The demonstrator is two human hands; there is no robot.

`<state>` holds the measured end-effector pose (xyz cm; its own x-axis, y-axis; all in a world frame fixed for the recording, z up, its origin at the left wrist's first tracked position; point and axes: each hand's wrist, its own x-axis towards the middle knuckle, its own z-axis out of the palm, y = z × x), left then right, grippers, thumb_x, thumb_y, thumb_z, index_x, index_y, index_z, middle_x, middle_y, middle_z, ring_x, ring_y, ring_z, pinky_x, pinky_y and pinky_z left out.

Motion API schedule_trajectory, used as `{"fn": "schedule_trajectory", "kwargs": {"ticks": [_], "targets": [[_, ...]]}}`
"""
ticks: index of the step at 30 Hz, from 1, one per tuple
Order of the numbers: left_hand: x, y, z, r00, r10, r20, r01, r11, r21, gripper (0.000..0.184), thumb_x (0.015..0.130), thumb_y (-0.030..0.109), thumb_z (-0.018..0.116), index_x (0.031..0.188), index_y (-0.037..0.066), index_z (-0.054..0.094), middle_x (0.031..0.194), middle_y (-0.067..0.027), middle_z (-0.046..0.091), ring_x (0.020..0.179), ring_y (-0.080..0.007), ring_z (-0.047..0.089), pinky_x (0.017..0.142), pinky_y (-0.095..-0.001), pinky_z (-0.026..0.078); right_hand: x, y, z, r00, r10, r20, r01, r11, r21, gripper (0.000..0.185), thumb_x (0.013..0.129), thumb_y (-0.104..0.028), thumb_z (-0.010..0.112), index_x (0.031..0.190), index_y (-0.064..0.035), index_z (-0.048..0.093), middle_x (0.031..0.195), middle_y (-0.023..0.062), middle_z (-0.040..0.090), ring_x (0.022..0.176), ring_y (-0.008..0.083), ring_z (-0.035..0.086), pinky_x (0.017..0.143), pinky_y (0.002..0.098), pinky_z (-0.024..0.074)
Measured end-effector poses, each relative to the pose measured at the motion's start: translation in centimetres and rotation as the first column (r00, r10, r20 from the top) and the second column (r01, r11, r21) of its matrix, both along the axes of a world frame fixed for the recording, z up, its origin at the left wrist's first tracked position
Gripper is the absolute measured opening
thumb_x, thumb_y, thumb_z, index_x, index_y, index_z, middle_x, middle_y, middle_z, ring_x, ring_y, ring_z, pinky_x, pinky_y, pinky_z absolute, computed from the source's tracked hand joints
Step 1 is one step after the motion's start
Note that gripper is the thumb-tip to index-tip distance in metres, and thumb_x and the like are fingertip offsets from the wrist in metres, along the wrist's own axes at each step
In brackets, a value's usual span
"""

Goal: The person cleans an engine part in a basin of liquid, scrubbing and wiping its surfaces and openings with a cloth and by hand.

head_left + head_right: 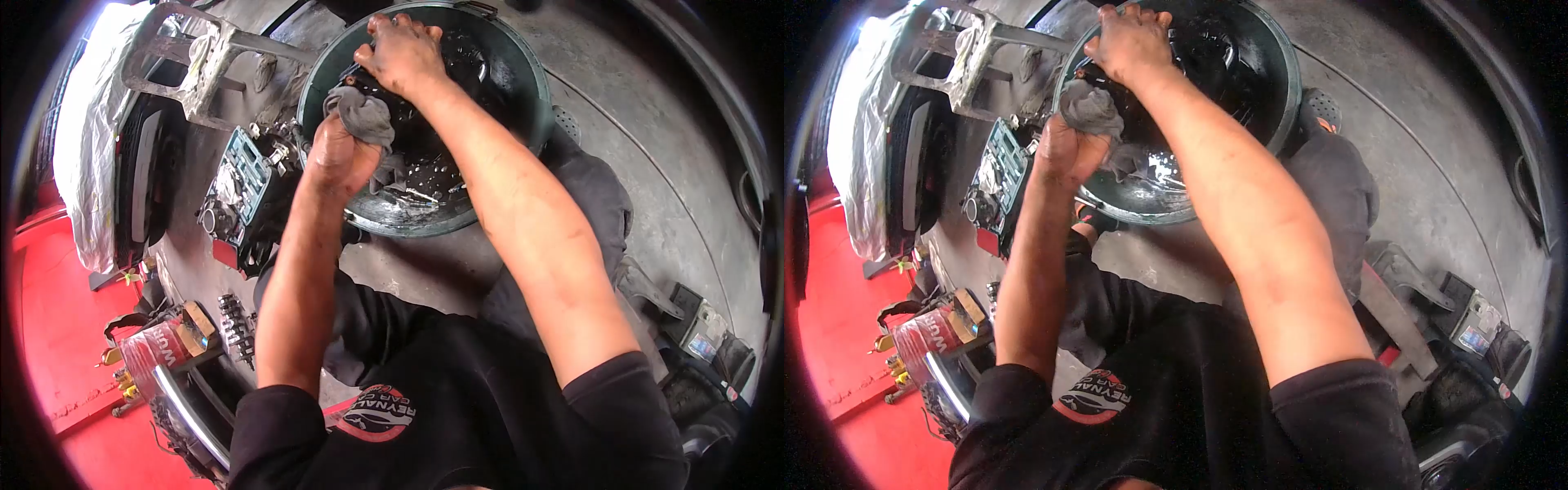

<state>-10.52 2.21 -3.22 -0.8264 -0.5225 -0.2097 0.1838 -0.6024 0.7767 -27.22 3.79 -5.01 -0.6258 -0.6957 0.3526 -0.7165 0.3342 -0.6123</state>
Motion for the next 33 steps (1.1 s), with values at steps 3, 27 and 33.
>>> {"fn": "schedule_trajectory", "kwargs": {"ticks": [3,27,33], "targets": [[-0.1,-2.4,0.0,0.956,-0.197,0.217,0.222,0.97,-0.099,0.018,0.094,0.015,0.063,0.11,0.007,0.064,0.103,-0.0049,0.068,0.097,-0.0178,0.066,0.09,-0.0354,0.052,-1.0,-0.1,-0.7,0.999,0.044,-0.032,-0.044,0.999,-0.018,0.048,0.086,-0.046,0.063,0.122,-0.0149,0.061,0.12,0.0143,0.062,0.112,0.0349,0.061,0.097,0.049,0.0394],[0.1,0.8,-0.2,0.959,-0.078,0.274,0.154,0.951,-0.269,0.024,0.079,0.005,0.055,0.101,-0.002,0.063,0.089,-0.0139,0.067,0.079,-0.0258,0.067,0.076,-0.0361,0.055,0.9,1.4,0.0,0.994,0.11,0.026,-0.107,0.991,-0.078,0.039,0.088,-0.039,0.063,0.117,-0.0123,0.063,0.116,0.0155,0.062,0.114,0.0321,0.058,0.1,0.0479,0.0355],[0.0,1.8,-3.3,0.972,0.121,-0.199,-0.063,0.959,0.277,0.019,0.088,0.014,0.062,0.107,0.017,0.065,0.098,-0.0032,0.068,0.094,-0.0225,0.066,0.089,-0.0418,0.052,0.1,1.4,-0.4,0.999,0.043,-0.027,-0.045,0.994,-0.104,0.04,0.087,-0.041,0.066,0.116,-0.0126,0.064,0.113,0.0166,0.063,0.11,0.0348,0.06,0.096,0.0507,0.0394]]}}
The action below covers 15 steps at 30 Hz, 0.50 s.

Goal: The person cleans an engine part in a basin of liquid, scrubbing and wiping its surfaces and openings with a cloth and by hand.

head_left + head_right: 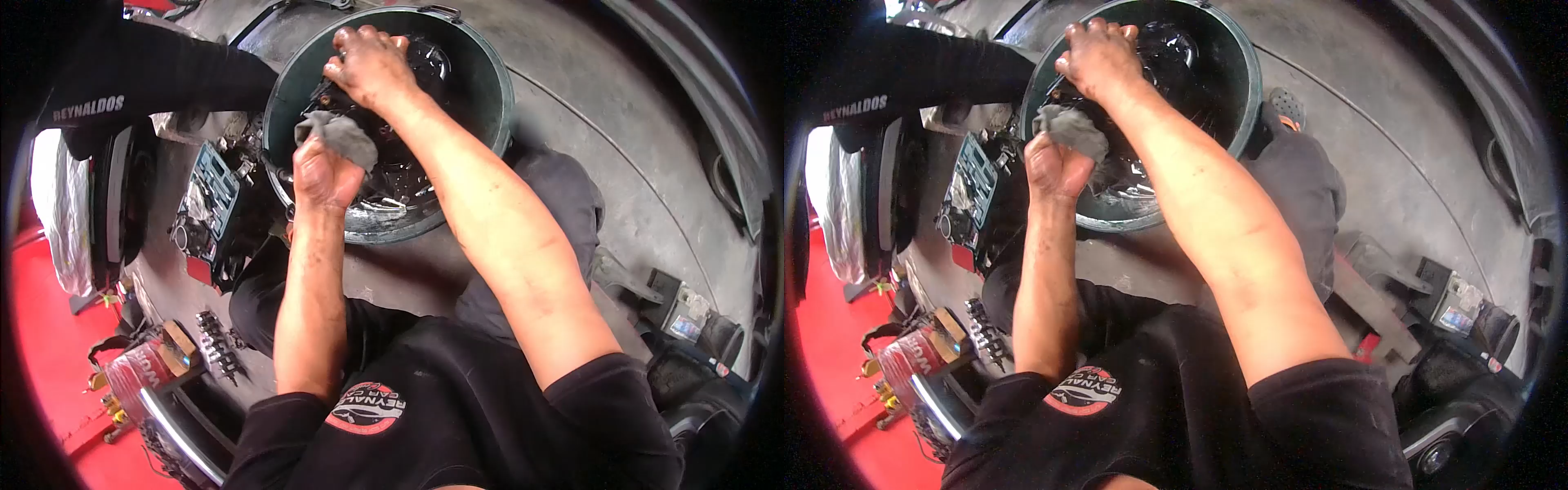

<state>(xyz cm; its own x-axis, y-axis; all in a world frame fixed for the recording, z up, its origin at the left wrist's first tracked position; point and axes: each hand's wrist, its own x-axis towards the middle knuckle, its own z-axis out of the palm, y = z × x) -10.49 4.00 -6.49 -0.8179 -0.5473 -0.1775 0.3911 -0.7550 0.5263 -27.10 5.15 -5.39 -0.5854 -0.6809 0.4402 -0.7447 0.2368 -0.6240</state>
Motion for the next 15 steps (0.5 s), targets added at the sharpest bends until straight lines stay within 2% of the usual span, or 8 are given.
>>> {"fn": "schedule_trajectory", "kwargs": {"ticks": [1,3,4,6,8,11,12,15], "targets": [[-0.4,0.4,0.6,0.995,0.035,0.097,-0.032,0.999,-0.033,0.023,0.084,0.005,0.059,0.106,0.01,0.064,0.096,-0.0049,0.067,0.094,-0.0223,0.066,0.089,-0.041,0.052,-0.4,0.2,0.2,1.0,-0.002,0.0,0.002,0.998,0.055,0.039,0.087,-0.04,0.066,0.116,-0.0134,0.064,0.113,0.0165,0.063,0.111,0.0351,0.06,0.095,0.051,0.04],[-0.9,-0.6,0.8,0.958,-0.14,0.251,0.229,0.9,-0.371,0.026,0.079,0.003,0.057,0.104,0.003,0.065,0.102,-0.0106,0.07,0.099,-0.0244,0.066,0.092,-0.0407,0.05,-0.6,0.2,0.0,1.0,0.016,0.013,-0.017,0.999,0.045,0.039,0.087,-0.04,0.066,0.117,-0.0141,0.063,0.113,0.0162,0.063,0.11,0.0351,0.06,0.096,0.0512,0.0399],[-1.6,-0.3,2.1,0.854,-0.065,0.517,0.339,0.823,-0.456,0.024,0.076,0.005,0.061,0.098,-0.004,0.064,0.1,-0.0139,0.07,0.097,-0.0255,0.067,0.089,-0.0385,0.051,-0.4,0.1,-0.1,1.0,0.004,0.0,-0.004,0.999,0.054,0.039,0.088,-0.039,0.066,0.117,-0.0138,0.063,0.113,0.0159,0.063,0.109,0.0353,0.061,0.096,0.0515,0.0401],[-2.0,-0.3,5.4,0.543,0.027,0.839,0.726,0.488,-0.485,0.023,0.074,0.006,0.062,0.093,-0.007,0.064,0.096,-0.0159,0.07,0.094,-0.0268,0.067,0.086,-0.0383,0.052,0.0,-0.2,-0.5,1.0,0.007,-0.019,-0.007,0.999,0.037,0.039,0.088,-0.039,0.066,0.117,-0.0137,0.063,0.113,0.016,0.063,0.11,0.0355,0.061,0.096,0.0512,0.0397],[-2.9,0.0,8.4,0.272,0.281,0.92,0.95,0.073,-0.303,0.025,0.071,0.009,0.063,0.088,-0.01,0.065,0.091,-0.0228,0.07,0.09,-0.0329,0.069,0.083,-0.0402,0.053,-0.1,-0.5,-0.3,0.999,0.037,-0.028,-0.036,0.999,0.036,0.039,0.088,-0.039,0.065,0.118,-0.0137,0.063,0.113,0.016,0.063,0.111,0.0357,0.06,0.097,0.0509,0.0391],[-2.4,-0.4,6.5,0.411,0.446,0.796,0.887,-0.396,-0.236,0.026,0.069,0.008,0.062,0.089,-0.008,0.067,0.091,-0.0277,0.068,0.088,-0.0383,0.069,0.083,-0.0427,0.053,-0.2,-0.3,0.2,0.993,0.115,-0.008,-0.114,0.991,0.064,0.04,0.088,-0.039,0.065,0.12,-0.0142,0.063,0.116,0.0162,0.063,0.114,0.0352,0.059,0.099,0.0508,0.0377],[-2.8,-0.2,6.9,0.385,0.47,0.794,0.86,-0.494,-0.125,0.028,0.069,0.007,0.061,0.092,-0.006,0.068,0.095,-0.0299,0.067,0.091,-0.0412,0.067,0.085,-0.0444,0.053,-0.3,-0.3,0.2,0.991,0.131,-0.004,-0.131,0.989,0.074,0.042,0.087,-0.039,0.064,0.121,-0.0148,0.063,0.119,0.0165,0.062,0.116,0.0347,0.058,0.101,0.0511,0.0371],[-2.7,0.1,7.1,0.464,0.467,0.753,0.779,-0.62,-0.096,0.029,0.068,0.006,0.06,0.092,-0.007,0.068,0.095,-0.0309,0.066,0.093,-0.0412,0.067,0.086,-0.044,0.052,-0.3,0.1,0.3,0.995,0.103,0.002,-0.102,0.99,0.093,0.042,0.086,-0.04,0.065,0.121,-0.015,0.063,0.119,0.016,0.063,0.115,0.0345,0.059,0.101,0.0521,0.0372]]}}
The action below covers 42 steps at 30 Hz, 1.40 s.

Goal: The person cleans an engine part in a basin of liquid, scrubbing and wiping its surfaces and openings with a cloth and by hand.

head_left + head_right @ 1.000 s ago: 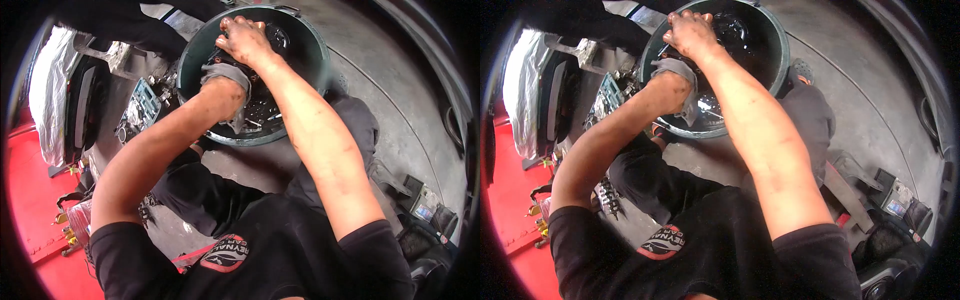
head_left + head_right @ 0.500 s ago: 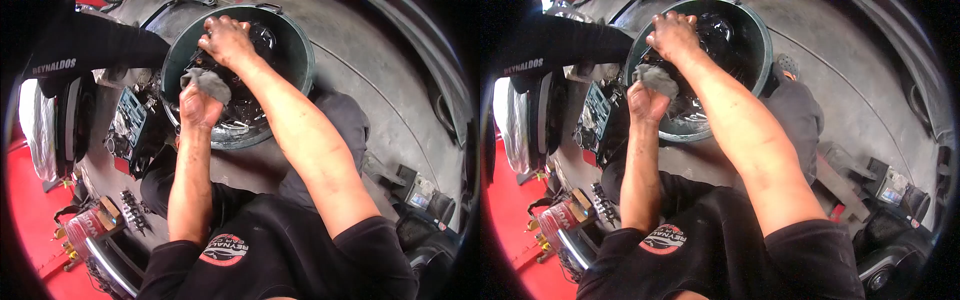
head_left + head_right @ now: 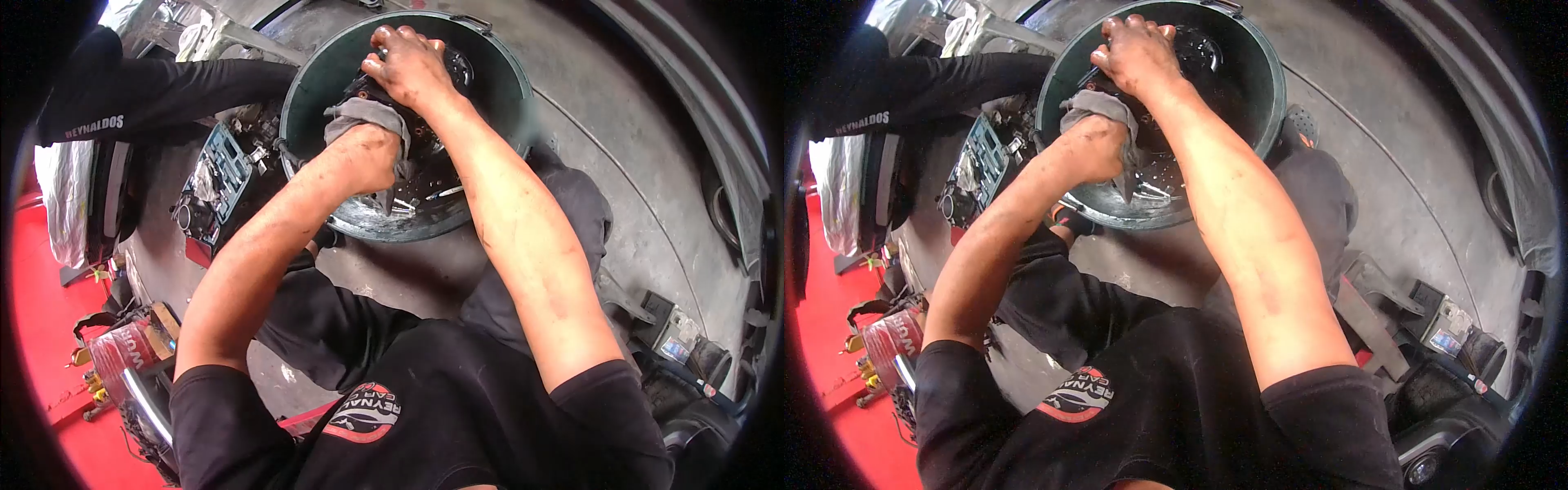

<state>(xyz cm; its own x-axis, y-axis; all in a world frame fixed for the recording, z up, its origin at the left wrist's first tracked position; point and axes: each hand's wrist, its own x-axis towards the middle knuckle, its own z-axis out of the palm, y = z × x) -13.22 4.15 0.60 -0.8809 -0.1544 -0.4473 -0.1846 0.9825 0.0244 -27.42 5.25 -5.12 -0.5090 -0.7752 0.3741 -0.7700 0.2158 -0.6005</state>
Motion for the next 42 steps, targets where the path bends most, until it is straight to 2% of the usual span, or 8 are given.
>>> {"fn": "schedule_trajectory", "kwargs": {"ticks": [4,6,8,16,22,28,30,42], "targets": [[0.7,-0.5,-1.5,0.587,0.801,0.118,-0.463,0.213,0.861,0.013,0.071,-0.003,0.059,0.082,-0.001,0.067,0.082,-0.0125,0.069,0.074,-0.0258,0.068,0.068,-0.0391,0.054,-0.6,0.3,-0.2,0.998,-0.05,0.03,0.05,0.999,0.005,0.041,0.087,-0.04,0.065,0.118,-0.015,0.063,0.117,0.015,0.063,0.113,0.0344,0.06,0.099,0.0514,0.0378],[2.8,-2.8,-7.9,0.505,0.777,0.375,0.277,-0.557,0.783,0.018,0.073,-0.007,0.056,0.082,0.006,0.064,0.079,-0.0053,0.066,0.075,-0.0185,0.065,0.072,-0.0317,0.052,-0.5,0.0,-0.1,0.997,-0.071,0.029,0.072,0.997,-0.001,0.04,0.087,-0.041,0.065,0.116,-0.0141,0.063,0.113,0.0143,0.063,0.111,0.0335,0.06,0.096,0.0491,0.0391],[1.2,1.4,-6.4,0.147,0.864,0.481,0.58,-0.469,0.666,0.019,0.073,-0.01,0.055,0.084,0.004,0.063,0.08,-0.0056,0.066,0.077,-0.0168,0.064,0.078,-0.0293,0.05,-0.3,-0.4,-0.1,0.997,-0.074,0.019,0.075,0.997,-0.034,0.039,0.087,-0.041,0.065,0.115,-0.0139,0.063,0.113,0.0142,0.064,0.111,0.0337,0.061,0.096,0.0492,0.0397],[0.4,0.2,-2.4,0.53,0.82,0.217,-0.043,-0.229,0.973,0.02,0.074,-0.005,0.064,0.094,-0.006,0.06,0.087,-0.0153,0.067,0.09,-0.0206,0.065,0.091,-0.0344,0.049,-1.3,-0.8,-0.8,0.999,-0.027,-0.03,0.028,1.0,0.007,0.041,0.087,-0.041,0.065,0.118,-0.0144,0.063,0.115,0.0138,0.064,0.111,0.0338,0.061,0.096,0.0497,0.0404],[0.0,0.0,-0.4,0.951,0.21,-0.227,-0.188,0.975,0.115,0.02,0.071,0.005,0.067,0.089,-0.004,0.067,0.086,-0.02,0.07,0.08,-0.0291,0.07,0.077,-0.0379,0.056,-1.2,-1.6,-0.2,0.997,0.047,-0.06,-0.043,0.998,0.053,0.042,0.087,-0.043,0.064,0.118,-0.0151,0.062,0.114,0.0136,0.064,0.111,0.0333,0.061,0.096,0.0507,0.0398],[5.0,2.7,0.6,0.975,-0.007,-0.221,-0.032,0.984,-0.174,0.02,0.066,0.006,0.069,0.086,0.003,0.074,0.085,-0.0148,0.071,0.087,-0.0284,0.071,0.073,-0.0373,0.056,-3.2,-2.0,-0.4,0.995,0.082,-0.054,-0.076,0.992,0.097,0.042,0.09,-0.044,0.061,0.119,-0.013,0.062,0.118,0.0111,0.066,0.116,0.0307,0.06,0.097,0.0541,0.0393],[8.1,2.6,-0.2,0.553,-0.052,-0.831,0.015,0.999,-0.052,0.026,0.07,0.001,0.067,0.095,0.005,0.07,0.091,-0.0131,0.07,0.084,-0.029,0.07,0.071,-0.0384,0.055,-4.1,-2.2,-0.2,0.996,0.072,-0.049,-0.069,0.996,0.057,0.041,0.091,-0.043,0.062,0.116,-0.0117,0.064,0.114,0.0116,0.068,0.112,0.0314,0.062,0.096,0.0501,0.0433],[10.4,4.0,-6.3,0.398,0.661,-0.636,-0.275,0.748,0.604,0.034,0.066,-0.003,0.065,0.1,-0.003,0.069,0.099,-0.0165,0.072,0.092,-0.0366,0.068,0.099,-0.0465,0.045,-3.6,-1.3,2.3,0.981,0.123,0.148,-0.135,0.988,0.078,0.036,0.088,-0.027,0.061,0.112,0.0005,0.061,0.105,0.0214,0.068,0.097,0.0317,0.068,0.086,0.0403,0.0521]]}}
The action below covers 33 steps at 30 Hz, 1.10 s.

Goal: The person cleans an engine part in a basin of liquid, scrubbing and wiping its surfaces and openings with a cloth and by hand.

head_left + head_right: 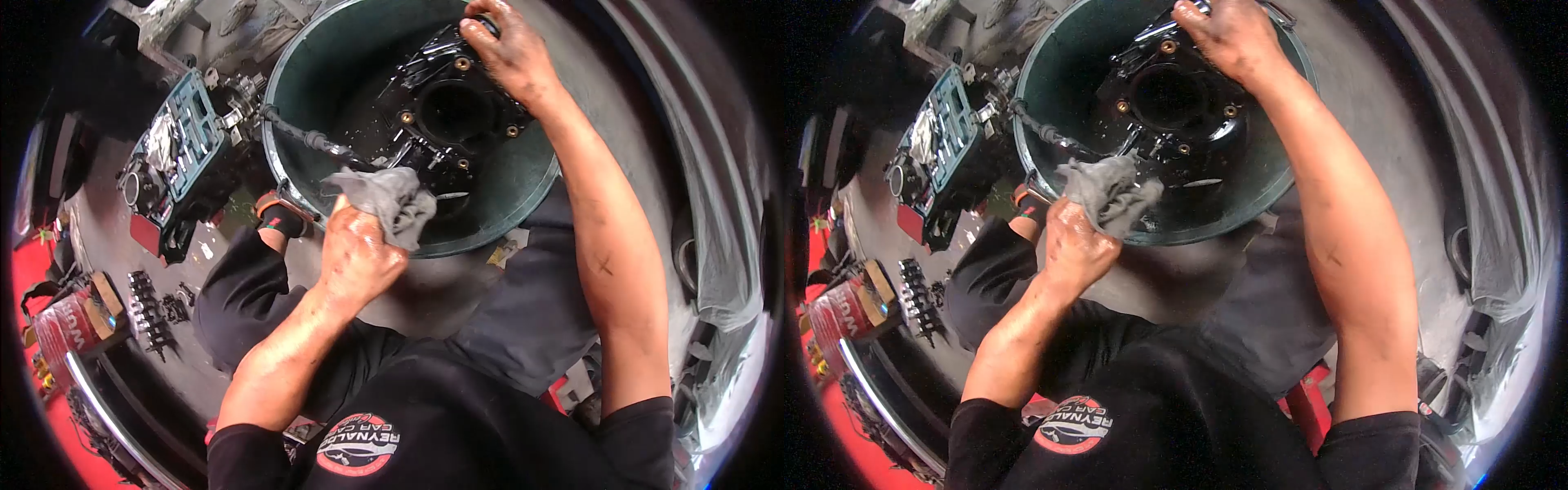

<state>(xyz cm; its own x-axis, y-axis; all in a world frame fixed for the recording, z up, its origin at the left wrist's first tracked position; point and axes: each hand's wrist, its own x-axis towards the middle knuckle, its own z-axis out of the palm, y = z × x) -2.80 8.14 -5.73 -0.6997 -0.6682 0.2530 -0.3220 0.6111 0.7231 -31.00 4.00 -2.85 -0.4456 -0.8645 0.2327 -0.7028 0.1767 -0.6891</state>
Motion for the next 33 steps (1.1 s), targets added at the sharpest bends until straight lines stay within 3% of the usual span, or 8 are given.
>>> {"fn": "schedule_trajectory", "kwargs": {"ticks": [6,9,13,18,23,26,30,33], "targets": [[0.1,1.3,-1.5,0.99,-0.11,0.087,0.113,0.993,-0.038,0.038,0.059,0.003,0.069,0.097,-0.002,0.068,0.089,-0.0149,0.066,0.088,-0.0333,0.064,0.086,-0.0442,0.049,0.4,-0.7,0.6,0.89,-0.027,0.454,0.002,0.999,0.054,0.027,0.095,-0.017,0.06,0.116,-0.0013,0.054,0.103,0.0104,0.064,0.09,0.0159,0.06,0.072,0.0314,0.0555],[-0.3,1.5,-0.1,0.99,-0.143,-0.001,0.143,0.989,-0.045,0.045,0.064,0.002,0.07,0.109,0.0,0.066,0.104,-0.016,0.067,0.097,-0.035,0.064,0.09,-0.0457,0.048,-1.2,-0.9,-0.8,0.9,0.109,0.421,-0.097,0.994,-0.051,0.025,0.096,-0.016,0.058,0.114,0.0004,0.052,0.1,0.0087,0.06,0.089,0.0152,0.058,0.067,0.0287,0.0544],[-0.8,1.5,-1.7,0.973,-0.097,-0.212,0.1,0.995,0.003,0.035,0.054,0.01,0.07,0.087,0.001,0.068,0.088,-0.0118,0.068,0.088,-0.0307,0.065,0.085,-0.0425,0.048,-1.6,-1.3,-0.7,0.961,0.134,0.24,-0.126,0.991,-0.049,0.024,0.096,-0.016,0.059,0.113,0.0,0.052,0.101,0.0089,0.06,0.092,0.0147,0.057,0.078,0.0298,0.0497],[0.0,0.8,-0.7,0.991,-0.128,-0.049,0.129,0.992,0.017,0.038,0.061,0.002,0.072,0.098,0.001,0.064,0.091,-0.013,0.068,0.082,-0.0338,0.066,0.076,-0.0417,0.053,-1.3,-1.5,-0.9,0.976,0.129,0.177,-0.12,0.991,-0.059,0.025,0.096,-0.018,0.06,0.113,-0.0009,0.053,0.1,0.0089,0.06,0.092,0.0153,0.057,0.079,0.0302,0.0491],[-0.1,0.6,-1.2,0.996,-0.083,-0.035,0.082,0.995,-0.049,0.035,0.065,0.001,0.071,0.099,0.0,0.065,0.091,-0.0153,0.068,0.078,-0.0356,0.067,0.072,-0.0406,0.054,-0.2,-1.4,-1.0,0.879,0.106,0.464,-0.094,0.994,-0.05,0.023,0.097,-0.015,0.059,0.113,-0.0017,0.051,0.097,0.0069,0.058,0.083,0.014,0.057,0.063,0.0303,0.0554],[-0.4,0.8,-1.7,0.997,-0.059,-0.041,0.056,0.996,-0.07,0.028,0.058,0.003,0.069,0.085,0.002,0.061,0.078,-0.0131,0.063,0.071,-0.0338,0.064,0.068,-0.0406,0.053,0.5,-1.4,-0.7,0.869,0.05,0.492,-0.04,0.999,-0.03,0.025,0.096,-0.016,0.058,0.114,-0.0007,0.052,0.1,0.0093,0.062,0.087,0.0173,0.059,0.072,0.0324,0.0546],[-0.5,0.5,-2.3,0.994,-0.079,-0.076,0.061,0.975,-0.214,0.021,0.042,0.007,0.067,0.054,0.005,0.05,0.055,-0.0085,0.052,0.056,-0.0305,0.057,0.056,-0.0408,0.048,0.1,-0.8,-0.6,0.986,0.009,0.167,-0.007,1.0,-0.015,0.028,0.093,-0.02,0.06,0.113,-0.0003,0.054,0.102,0.015,0.066,0.093,0.0208,0.062,0.084,0.0339,0.0505],[-0.4,0.2,-2.6,0.998,-0.054,-0.038,0.044,0.975,-0.218,0.021,0.043,0.007,0.067,0.055,0.004,0.05,0.056,-0.01,0.052,0.056,-0.0318,0.057,0.055,-0.0419,0.048,0.0,-0.7,-0.6,0.99,0.003,0.141,0.003,0.999,-0.045,0.03,0.091,-0.022,0.061,0.111,-0.0002,0.056,0.099,0.0172,0.067,0.094,0.0228,0.064,0.085,0.0344,0.0497]]}}
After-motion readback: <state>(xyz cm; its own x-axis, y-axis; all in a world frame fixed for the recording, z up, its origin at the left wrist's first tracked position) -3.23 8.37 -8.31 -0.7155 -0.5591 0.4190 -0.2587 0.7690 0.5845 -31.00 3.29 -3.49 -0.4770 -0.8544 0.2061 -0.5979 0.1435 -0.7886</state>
